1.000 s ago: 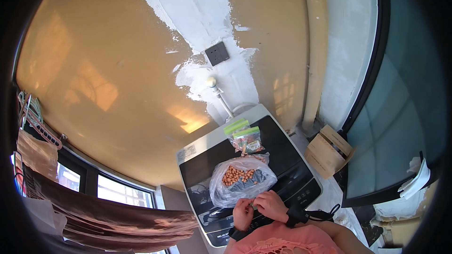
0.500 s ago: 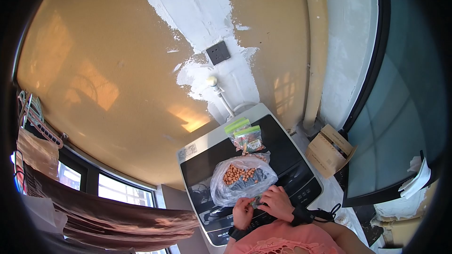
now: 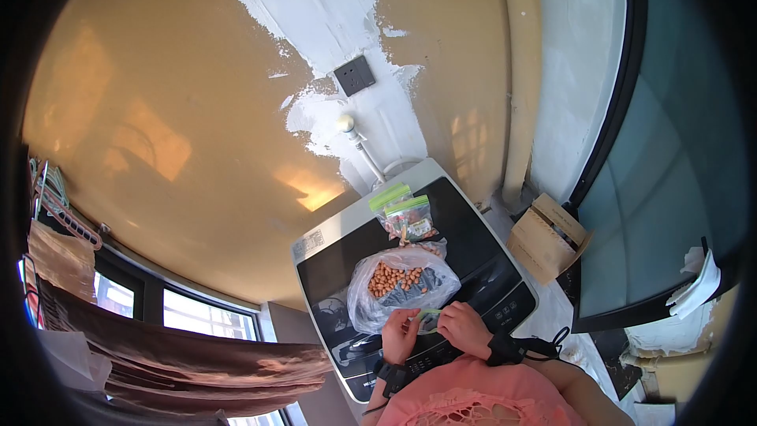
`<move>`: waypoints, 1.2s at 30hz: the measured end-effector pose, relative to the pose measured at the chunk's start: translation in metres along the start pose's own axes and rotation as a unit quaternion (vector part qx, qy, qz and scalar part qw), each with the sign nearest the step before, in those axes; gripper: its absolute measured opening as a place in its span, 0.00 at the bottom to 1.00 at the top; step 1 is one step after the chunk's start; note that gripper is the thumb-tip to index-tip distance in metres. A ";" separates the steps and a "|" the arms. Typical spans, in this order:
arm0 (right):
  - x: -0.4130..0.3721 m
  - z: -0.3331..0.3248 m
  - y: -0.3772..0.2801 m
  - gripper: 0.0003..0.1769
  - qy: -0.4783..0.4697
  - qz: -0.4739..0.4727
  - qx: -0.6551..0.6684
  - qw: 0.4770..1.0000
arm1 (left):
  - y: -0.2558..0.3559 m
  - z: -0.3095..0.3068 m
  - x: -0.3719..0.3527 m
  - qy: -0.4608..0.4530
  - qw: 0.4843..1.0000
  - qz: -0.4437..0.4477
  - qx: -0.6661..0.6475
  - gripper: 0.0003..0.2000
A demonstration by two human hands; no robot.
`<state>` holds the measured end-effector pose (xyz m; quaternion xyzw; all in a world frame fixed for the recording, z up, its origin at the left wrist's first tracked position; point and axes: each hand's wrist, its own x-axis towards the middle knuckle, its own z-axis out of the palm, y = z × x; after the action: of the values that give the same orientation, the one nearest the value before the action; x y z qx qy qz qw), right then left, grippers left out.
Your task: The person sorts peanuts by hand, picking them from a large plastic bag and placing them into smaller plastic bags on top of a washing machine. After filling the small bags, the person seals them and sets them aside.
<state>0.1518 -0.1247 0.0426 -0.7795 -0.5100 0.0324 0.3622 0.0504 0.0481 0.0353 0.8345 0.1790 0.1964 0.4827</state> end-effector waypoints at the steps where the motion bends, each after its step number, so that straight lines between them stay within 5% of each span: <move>1: 0.000 0.001 0.000 0.06 0.007 -0.002 -0.001 1.000 | -0.001 -0.002 0.005 0.002 1.000 0.006 0.006 0.10; 17: -0.004 0.003 0.002 0.05 0.012 0.009 -0.007 1.000 | -0.034 0.040 0.071 -0.014 0.978 0.074 0.195 0.06; 36: -0.002 0.006 0.008 0.04 0.003 0.003 -0.007 1.000 | -0.034 0.037 0.055 -0.018 0.981 0.065 0.183 0.06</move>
<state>0.1549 -0.1247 0.0331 -0.7837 -0.5066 0.0276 0.3583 0.1121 0.0637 -0.0029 0.9220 0.1489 0.1764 0.3109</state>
